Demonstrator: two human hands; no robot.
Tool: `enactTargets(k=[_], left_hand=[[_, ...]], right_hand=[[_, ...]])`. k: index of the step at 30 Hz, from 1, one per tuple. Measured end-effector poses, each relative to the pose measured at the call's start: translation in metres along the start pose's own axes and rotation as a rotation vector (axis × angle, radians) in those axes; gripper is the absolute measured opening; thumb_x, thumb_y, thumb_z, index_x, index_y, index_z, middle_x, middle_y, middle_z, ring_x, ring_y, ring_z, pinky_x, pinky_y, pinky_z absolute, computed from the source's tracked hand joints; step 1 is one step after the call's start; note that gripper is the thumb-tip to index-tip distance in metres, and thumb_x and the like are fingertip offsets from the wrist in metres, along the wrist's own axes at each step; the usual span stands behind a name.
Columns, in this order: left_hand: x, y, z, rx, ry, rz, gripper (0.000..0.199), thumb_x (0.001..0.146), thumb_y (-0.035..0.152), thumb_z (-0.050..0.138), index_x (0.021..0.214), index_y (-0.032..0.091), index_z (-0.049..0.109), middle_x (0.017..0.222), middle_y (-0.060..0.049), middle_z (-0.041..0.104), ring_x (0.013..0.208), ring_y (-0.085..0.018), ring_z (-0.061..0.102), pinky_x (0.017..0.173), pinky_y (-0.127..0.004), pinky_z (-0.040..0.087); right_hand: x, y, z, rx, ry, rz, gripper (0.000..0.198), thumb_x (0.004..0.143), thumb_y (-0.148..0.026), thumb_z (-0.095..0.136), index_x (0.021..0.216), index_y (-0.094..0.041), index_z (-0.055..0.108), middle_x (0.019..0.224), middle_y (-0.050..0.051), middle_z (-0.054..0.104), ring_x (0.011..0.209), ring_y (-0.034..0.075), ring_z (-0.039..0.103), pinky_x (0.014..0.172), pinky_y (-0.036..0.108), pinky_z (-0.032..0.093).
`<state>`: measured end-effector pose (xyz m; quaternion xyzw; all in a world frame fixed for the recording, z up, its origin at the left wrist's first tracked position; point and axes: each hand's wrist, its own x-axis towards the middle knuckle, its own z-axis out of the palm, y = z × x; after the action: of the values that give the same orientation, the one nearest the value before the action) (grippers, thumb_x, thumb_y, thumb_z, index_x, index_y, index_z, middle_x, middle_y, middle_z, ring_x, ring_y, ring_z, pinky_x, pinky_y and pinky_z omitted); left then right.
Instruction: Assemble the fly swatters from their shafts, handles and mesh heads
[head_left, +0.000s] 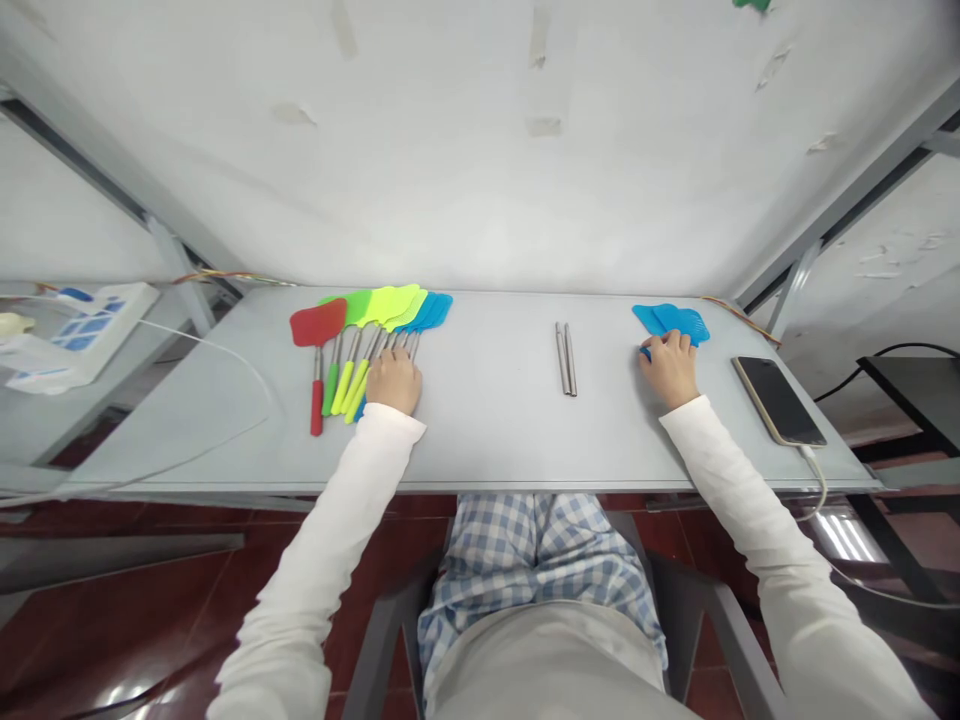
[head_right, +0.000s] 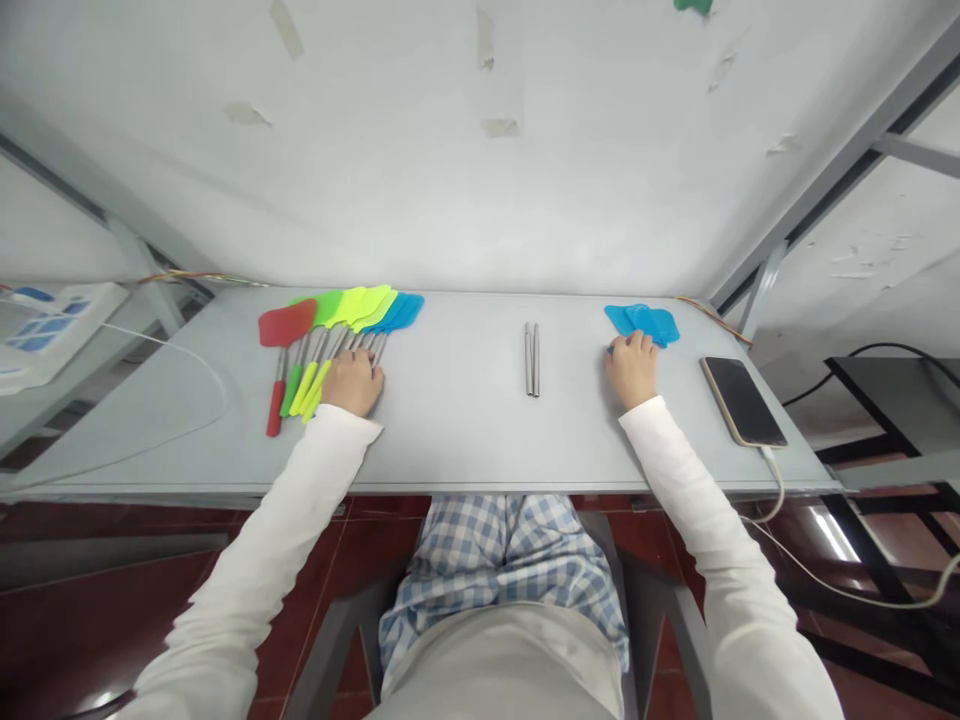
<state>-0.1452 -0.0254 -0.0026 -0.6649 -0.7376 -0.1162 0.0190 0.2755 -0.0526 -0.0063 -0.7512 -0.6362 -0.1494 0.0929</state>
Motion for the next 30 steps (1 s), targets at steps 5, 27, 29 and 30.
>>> enactTargets(k=[5,27,29,30], left_hand=[[-0.018,0.017,0.001,-0.036,-0.014,0.109,0.026,0.082,0.018,0.044,0.104,0.012,0.057,0.103,-0.015,0.06,0.103,-0.028,0.059,0.088,-0.038,0.047],[-0.012,0.099,-0.005,-0.243,0.155,0.519,0.04,0.096,0.034,0.035,0.129,0.021,0.055,0.109,-0.013,0.058,0.093,-0.024,0.059,0.077,-0.032,0.042],[-0.007,0.11,0.001,-0.224,0.136,0.529,0.043,0.097,0.042,0.031,0.127,0.025,0.057,0.105,-0.012,0.059,0.084,-0.021,0.06,0.068,-0.029,0.041],[-0.004,0.115,0.004,-0.207,0.125,0.543,0.043,0.098,0.043,0.029,0.126,0.026,0.057,0.104,-0.011,0.06,0.081,-0.019,0.06,0.065,-0.028,0.039]], right_hand=[[0.001,-0.021,-0.004,0.168,0.039,-0.033,0.038,0.091,-0.034,0.04,0.112,-0.011,0.06,0.116,0.021,0.049,0.107,0.034,0.044,0.088,0.048,0.034],[0.045,-0.083,-0.022,1.706,-0.336,0.151,0.032,0.068,-0.046,0.064,0.087,-0.021,0.056,0.071,-0.002,0.054,0.061,0.012,0.052,0.05,0.025,0.043],[0.045,-0.081,-0.023,1.683,-0.322,0.146,0.034,0.069,-0.048,0.063,0.089,-0.022,0.055,0.073,-0.002,0.055,0.064,0.013,0.053,0.052,0.026,0.044],[0.044,-0.08,-0.023,1.673,-0.314,0.146,0.036,0.069,-0.049,0.062,0.092,-0.022,0.055,0.074,-0.001,0.056,0.065,0.014,0.053,0.053,0.027,0.044]])
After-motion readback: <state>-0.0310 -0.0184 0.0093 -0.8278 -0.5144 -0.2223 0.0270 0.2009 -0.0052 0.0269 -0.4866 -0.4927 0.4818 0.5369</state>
